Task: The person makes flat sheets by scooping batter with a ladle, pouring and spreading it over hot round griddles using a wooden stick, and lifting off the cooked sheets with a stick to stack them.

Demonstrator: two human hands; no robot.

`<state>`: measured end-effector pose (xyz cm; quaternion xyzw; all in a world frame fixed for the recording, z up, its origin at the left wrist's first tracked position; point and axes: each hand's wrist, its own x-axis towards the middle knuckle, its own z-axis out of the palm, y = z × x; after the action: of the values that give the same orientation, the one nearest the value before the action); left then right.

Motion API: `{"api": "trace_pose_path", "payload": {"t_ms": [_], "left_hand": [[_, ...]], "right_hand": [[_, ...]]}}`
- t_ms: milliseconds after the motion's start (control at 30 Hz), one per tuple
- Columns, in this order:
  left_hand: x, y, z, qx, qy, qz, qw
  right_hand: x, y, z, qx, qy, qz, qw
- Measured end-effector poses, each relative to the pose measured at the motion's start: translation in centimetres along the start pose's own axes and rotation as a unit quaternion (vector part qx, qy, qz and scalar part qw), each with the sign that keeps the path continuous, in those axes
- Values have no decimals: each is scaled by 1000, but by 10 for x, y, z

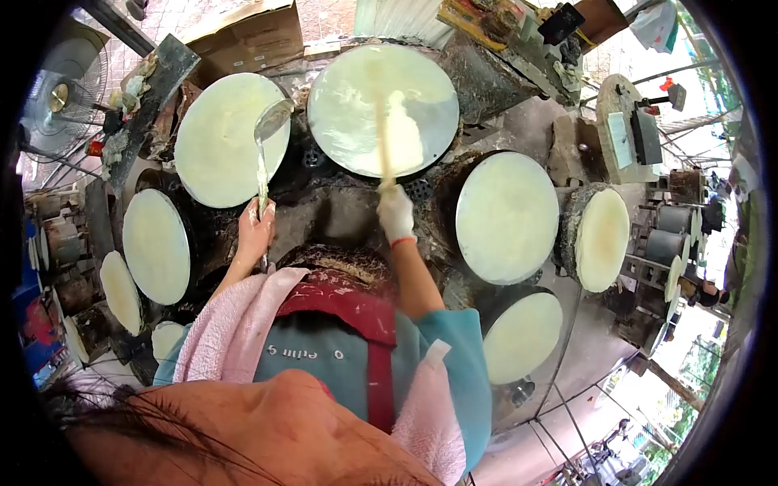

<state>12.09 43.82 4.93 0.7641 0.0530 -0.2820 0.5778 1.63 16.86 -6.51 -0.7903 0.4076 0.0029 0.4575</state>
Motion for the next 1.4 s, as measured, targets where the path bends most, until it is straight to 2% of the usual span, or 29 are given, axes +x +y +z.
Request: {"api": "trace_pose_path", "payload": {"t_ms": [33, 67, 133, 233, 300, 333, 367, 433, 500, 533, 567, 667, 733, 767, 833, 867, 967, 1000, 1067, 1100, 1167, 1233, 1267, 1300, 1333, 1367, 1400], "left_hand": [[-3, -4, 6, 18, 15, 42, 999], [-3, -14, 10, 36, 29, 84, 995], [-2, -30, 17, 61, 51, 141, 987], [-14, -16, 28, 15, 45, 73, 996], [-20, -2, 38, 1, 32, 44, 999], [-20, 3, 40, -6, 26, 29, 999], [-18, 4, 41, 0, 21, 32, 999], [-14, 3, 45, 9, 11, 37, 999], [-9, 3, 46, 9, 14, 42, 999], [-3, -5, 44, 11, 17, 54, 998], [-2, -10, 43, 15, 19, 65, 998], [-8, 0, 44, 28, 21, 28, 999], [-12, 4, 45, 33, 27, 13, 999], [-11, -7, 43, 54, 35, 41, 997], [-19, -3, 46, 36, 41, -7, 998], [-15, -15, 43, 80, 48, 19, 995], [-18, -16, 50, 65, 37, 6, 997], [-20, -13, 52, 55, 30, -3, 998], [-20, -2, 60, 33, 14, -18, 999], [-18, 3, 64, 22, 7, -25, 999], [-9, 2, 71, 77, 4, 34, 996], [3, -2, 79, 118, -9, 87, 989], [10, -2, 84, 118, -16, 89, 989], [5, 27, 97, 76, -43, 48, 995], [14, 33, 106, 74, -51, 49, 995], [26, 40, 113, 75, -60, 52, 994], [43, 45, 120, 89, -73, 79, 990]], "right_hand": [[-8, 12, 5, -134, 3, -92, 987], [-18, 21, -1, -198, -79, -86, 973], [-5, 34, -23, -197, -25, -56, 978], [28, 30, -69, -217, 68, -42, 973], [60, 36, -81, -167, 112, -77, 977], [77, 50, -75, -70, 102, -78, 989], [86, 81, -57, -116, 81, -161, 977], [37, 66, -53, -28, 51, -200, 978], [0, 62, -55, -161, 1, -66, 985], [11, 101, -45, -159, 5, -60, 985], [13, 81, -61, -173, 33, -2, 984], [87, 75, -73, -271, 105, -20, 957], [141, 40, -94, -288, 110, 7, 951], [170, 34, -101, -299, 93, 2, 950], [195, -8, -117, -311, 144, 5, 939], [204, -25, -121, -294, 127, 12, 947], [158, -58, -113, -172, 170, -143, 960], [147, -32, -98, -75, 141, -198, 967], [100, 4, -85, 78, 117, -212, 967], [67, 13, -85, 134, 120, -172, 969], [40, 74, -55, 385, 217, -115, 890], [0, 90, -66, 477, 24, 107, 872], [-8, 80, -65, 459, -23, 138, 877], [-7, 71, -66, 491, -41, 129, 860], [-4, 66, -79, 464, -52, 127, 875], [1, 62, -94, 438, -61, 125, 888], [12, 65, -104, 436, -24, 113, 892]]}}
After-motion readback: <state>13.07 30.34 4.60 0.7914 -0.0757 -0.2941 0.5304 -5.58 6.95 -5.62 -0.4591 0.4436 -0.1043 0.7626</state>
